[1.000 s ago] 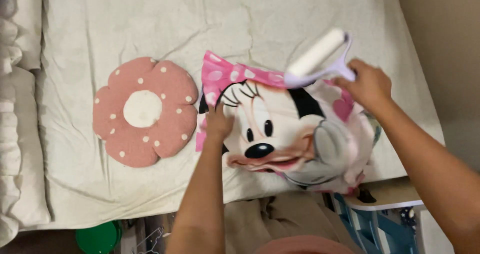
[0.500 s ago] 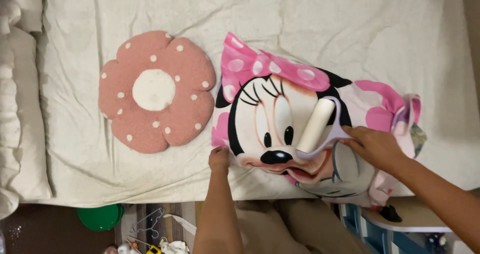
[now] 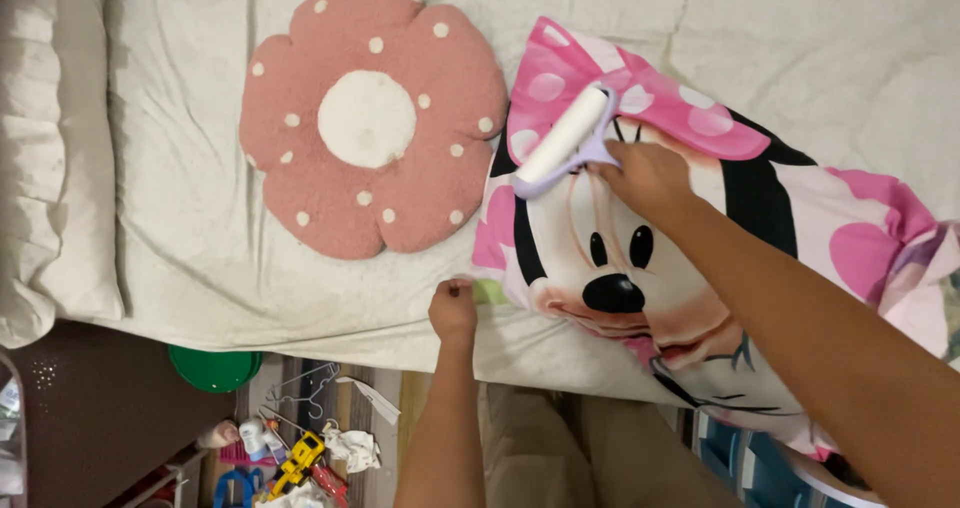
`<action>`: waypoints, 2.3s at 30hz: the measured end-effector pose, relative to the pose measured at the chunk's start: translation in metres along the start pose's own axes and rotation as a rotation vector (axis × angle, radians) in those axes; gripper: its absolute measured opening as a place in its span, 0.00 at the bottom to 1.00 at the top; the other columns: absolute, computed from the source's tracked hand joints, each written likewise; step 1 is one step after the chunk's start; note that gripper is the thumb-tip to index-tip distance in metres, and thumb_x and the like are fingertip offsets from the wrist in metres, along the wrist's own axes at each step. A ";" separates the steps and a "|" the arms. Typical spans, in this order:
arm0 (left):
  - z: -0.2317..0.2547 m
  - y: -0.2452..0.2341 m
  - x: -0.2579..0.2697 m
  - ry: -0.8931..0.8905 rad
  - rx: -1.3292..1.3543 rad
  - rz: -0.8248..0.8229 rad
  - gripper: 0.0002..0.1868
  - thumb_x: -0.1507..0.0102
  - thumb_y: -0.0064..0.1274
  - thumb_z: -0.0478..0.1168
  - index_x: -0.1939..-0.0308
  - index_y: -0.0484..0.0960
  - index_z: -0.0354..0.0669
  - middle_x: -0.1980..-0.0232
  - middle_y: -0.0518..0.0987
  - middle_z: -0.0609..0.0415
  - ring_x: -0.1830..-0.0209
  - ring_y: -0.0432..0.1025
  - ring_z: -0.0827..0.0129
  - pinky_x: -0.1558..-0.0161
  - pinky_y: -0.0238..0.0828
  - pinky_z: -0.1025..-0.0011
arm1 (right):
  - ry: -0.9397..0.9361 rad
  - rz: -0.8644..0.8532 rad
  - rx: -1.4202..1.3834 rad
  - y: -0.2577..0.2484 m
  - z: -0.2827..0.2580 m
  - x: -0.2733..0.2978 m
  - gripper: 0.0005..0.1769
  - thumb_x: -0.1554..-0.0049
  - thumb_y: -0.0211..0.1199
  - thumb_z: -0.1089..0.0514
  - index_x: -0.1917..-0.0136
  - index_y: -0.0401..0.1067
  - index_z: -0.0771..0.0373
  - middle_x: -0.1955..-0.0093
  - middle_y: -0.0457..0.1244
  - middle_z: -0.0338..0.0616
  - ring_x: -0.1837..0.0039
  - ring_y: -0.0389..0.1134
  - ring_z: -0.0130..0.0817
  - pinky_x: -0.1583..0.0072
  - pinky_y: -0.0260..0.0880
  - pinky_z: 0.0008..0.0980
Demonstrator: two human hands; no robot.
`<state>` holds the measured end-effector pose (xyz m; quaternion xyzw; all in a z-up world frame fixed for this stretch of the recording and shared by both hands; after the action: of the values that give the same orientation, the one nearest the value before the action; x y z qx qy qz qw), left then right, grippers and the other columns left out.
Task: The recorder uses a lint roller to clean several pillows and a nursing pillow on a bed, including peeling off used sheets.
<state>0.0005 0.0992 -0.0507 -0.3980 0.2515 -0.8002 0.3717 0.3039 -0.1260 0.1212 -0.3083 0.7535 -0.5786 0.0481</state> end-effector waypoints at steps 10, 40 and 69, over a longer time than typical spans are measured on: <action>0.035 -0.057 -0.046 0.097 0.057 -0.060 0.13 0.33 0.53 0.46 0.56 0.85 0.41 0.62 0.85 0.49 0.62 0.79 0.60 0.56 0.73 0.65 | 0.011 0.316 -0.589 -0.029 -0.020 0.035 0.27 0.36 0.62 0.39 0.32 0.74 0.57 0.44 0.71 0.49 0.45 0.72 0.41 0.43 0.69 0.37; 0.082 -0.117 -0.064 0.182 0.301 0.110 0.11 0.33 0.52 0.40 0.53 0.83 0.37 0.57 0.84 0.49 0.58 0.77 0.64 0.52 0.73 0.67 | -0.016 0.266 -0.175 0.038 -0.125 0.162 0.27 0.46 0.65 0.42 0.35 0.75 0.50 0.59 0.68 0.44 0.56 0.71 0.44 0.58 0.70 0.43; 0.247 0.101 0.187 0.951 -1.115 -0.698 0.64 0.44 0.55 0.74 0.18 0.29 0.68 0.15 0.21 0.54 0.17 0.15 0.48 0.30 0.13 0.25 | 0.987 0.431 -0.773 0.011 0.274 0.154 0.19 0.40 0.59 0.55 0.44 0.76 0.74 0.60 0.68 0.60 0.62 0.70 0.50 0.59 0.69 0.46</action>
<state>0.1679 -0.1362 0.1005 -0.1975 0.6057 -0.7104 -0.2990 0.2931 -0.4355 0.0656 0.1554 0.8854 -0.3174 -0.3020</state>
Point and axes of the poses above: each hand's wrist, its own x-axis away from the middle knuckle, its own y-axis out of the palm, z = x × y, the point moved 3 cm from there along -x, towards the middle knuckle
